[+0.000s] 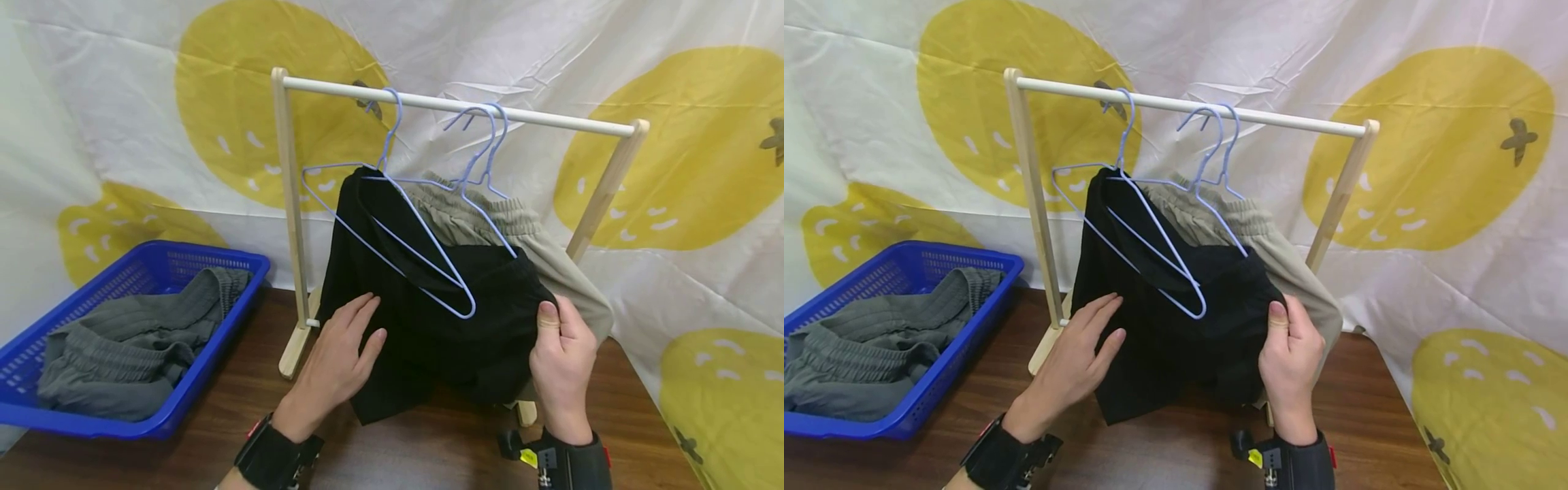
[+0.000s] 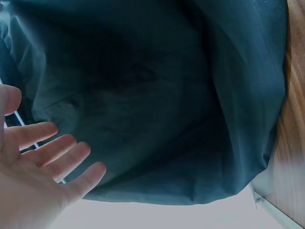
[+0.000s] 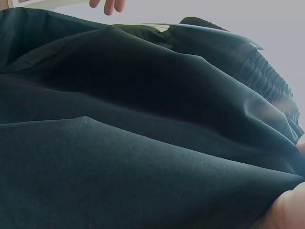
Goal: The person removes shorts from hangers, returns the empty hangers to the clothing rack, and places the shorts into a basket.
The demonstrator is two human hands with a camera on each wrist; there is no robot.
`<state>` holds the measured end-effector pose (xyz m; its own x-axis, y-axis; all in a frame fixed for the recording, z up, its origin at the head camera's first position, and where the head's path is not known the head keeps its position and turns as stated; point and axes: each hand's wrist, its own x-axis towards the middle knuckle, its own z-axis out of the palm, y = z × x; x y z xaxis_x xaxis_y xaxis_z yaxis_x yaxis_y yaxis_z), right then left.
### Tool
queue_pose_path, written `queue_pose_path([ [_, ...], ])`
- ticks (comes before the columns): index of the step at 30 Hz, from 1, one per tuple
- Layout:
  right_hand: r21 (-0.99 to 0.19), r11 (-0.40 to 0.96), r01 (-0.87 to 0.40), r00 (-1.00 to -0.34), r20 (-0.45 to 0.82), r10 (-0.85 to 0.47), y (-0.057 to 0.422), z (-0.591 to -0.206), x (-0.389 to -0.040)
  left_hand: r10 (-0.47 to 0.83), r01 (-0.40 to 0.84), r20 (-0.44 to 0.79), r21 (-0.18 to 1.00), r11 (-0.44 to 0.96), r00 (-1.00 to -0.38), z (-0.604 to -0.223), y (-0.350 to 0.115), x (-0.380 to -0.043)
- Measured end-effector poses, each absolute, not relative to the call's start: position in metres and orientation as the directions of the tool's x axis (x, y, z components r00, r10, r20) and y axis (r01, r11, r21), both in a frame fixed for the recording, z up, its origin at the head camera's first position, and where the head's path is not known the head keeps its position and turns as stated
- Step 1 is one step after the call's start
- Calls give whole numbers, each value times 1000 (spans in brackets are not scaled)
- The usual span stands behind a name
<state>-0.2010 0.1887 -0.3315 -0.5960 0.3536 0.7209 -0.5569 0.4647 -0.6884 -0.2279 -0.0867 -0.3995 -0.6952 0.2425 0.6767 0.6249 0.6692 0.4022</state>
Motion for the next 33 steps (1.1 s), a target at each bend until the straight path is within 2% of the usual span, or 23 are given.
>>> queue_pose_path([
  [19,-763,424,-487,-653,641,403,194,-359,-197,243,614,664,406,677,-707,-402,-87,-229],
  [33,-718,504,-480,-676,669,309,209,-368,-199,234,607,669,398,688,-705,-401,-88,-230],
])
